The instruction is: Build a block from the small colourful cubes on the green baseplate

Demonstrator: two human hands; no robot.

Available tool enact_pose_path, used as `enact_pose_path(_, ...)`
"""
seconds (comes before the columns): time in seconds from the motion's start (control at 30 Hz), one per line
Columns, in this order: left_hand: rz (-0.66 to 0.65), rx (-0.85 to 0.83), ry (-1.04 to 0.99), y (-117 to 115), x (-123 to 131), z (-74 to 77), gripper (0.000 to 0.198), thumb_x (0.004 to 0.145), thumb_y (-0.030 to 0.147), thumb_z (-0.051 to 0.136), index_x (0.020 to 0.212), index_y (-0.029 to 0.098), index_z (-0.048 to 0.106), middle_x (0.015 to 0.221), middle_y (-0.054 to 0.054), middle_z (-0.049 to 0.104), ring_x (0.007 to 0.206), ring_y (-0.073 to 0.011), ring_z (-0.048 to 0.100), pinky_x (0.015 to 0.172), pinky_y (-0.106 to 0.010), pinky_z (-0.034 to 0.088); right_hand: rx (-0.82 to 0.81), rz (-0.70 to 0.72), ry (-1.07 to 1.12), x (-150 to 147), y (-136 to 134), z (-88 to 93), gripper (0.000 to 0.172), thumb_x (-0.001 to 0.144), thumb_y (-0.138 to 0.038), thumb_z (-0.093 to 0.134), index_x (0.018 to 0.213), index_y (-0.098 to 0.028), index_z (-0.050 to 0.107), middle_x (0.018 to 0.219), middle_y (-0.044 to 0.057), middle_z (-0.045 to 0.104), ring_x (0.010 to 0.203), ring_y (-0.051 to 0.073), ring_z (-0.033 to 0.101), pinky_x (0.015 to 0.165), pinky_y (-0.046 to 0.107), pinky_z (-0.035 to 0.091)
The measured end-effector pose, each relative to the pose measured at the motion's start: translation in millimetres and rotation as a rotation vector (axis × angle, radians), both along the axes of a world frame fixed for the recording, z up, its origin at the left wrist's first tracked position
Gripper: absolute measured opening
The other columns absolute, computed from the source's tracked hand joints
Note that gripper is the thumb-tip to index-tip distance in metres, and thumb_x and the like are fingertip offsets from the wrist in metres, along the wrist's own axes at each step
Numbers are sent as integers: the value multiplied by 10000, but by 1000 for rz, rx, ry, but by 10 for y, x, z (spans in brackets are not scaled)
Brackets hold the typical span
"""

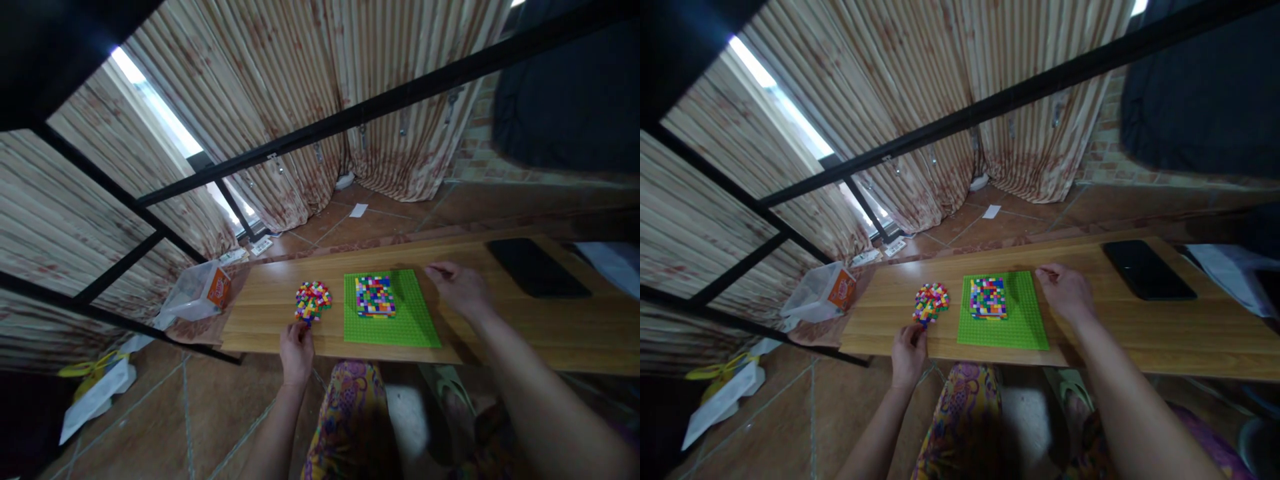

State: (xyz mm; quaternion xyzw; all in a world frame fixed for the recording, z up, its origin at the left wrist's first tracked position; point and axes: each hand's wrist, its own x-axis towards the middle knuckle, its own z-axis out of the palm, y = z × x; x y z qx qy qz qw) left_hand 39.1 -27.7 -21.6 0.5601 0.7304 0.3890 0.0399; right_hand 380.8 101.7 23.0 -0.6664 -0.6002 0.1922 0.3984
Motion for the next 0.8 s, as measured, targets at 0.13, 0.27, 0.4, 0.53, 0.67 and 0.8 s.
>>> enact_pose_path(0.13, -15, -15, 40, 30, -9, -9, 138, 796, 213, 540, 848, 195, 667, 867, -84, 650, 843, -227, 614, 794, -367, 490, -17, 30, 6, -39, -47, 87, 235, 833, -329, 553, 896, -175, 719, 838, 119, 727, 717, 221, 646, 664, 345, 459)
enact_pose_path(0.27, -9, -41, 57, 61, -1, 7, 168, 807, 217, 519, 865, 191, 675, 872, -88, 656, 849, -237, 617, 795, -377, 486, -16, 49, -12, -74, -107, 140, 230, 837, -335, 539, 888, -194, 714, 825, 81, 733, 729, 204, 660, 672, 312, 478)
enact_pose_path(0.4, -40, -25, -16, 71, 88, 62, 177, 819, 229, 518, 852, 184, 686, 879, -84, 669, 855, -228, 628, 789, -363, 490, -68, 126, -98, -164, -208, 122, 250, 864, -289, 504, 961, -168, 701, 909, 97, 730, 816, 212, 671, 728, 302, 483)
enact_pose_path(0.53, -110, 46, -108, 165, 271, 154, 159, 817, 222, 536, 846, 179, 686, 873, -69, 679, 818, -214, 637, 737, -342, 495, -137, 166, -257, -290, -291, 95, 269, 876, -238, 481, 1027, -163, 690, 1023, 125, 706, 910, 237, 664, 797, 321, 467)
enact_pose_path(0.67, -230, 123, -135, 478, 489, 278, 128, 813, 204, 561, 830, 175, 684, 819, -51, 685, 787, -194, 634, 730, -325, 495, -210, 177, -327, -365, -290, 105, 263, 877, -224, 481, 1027, -175, 693, 1080, 132, 688, 974, 247, 653, 848, 324, 445)
enact_pose_path(0.8, -349, 204, -81, 859, 695, 414, 138, 814, 153, 553, 803, 172, 689, 818, -51, 686, 802, -169, 632, 749, -300, 491, -225, 217, -336, -402, -258, 128, 261, 878, -236, 496, 1044, -174, 687, 1106, 128, 681, 982, 238, 648, 845, 313, 446)
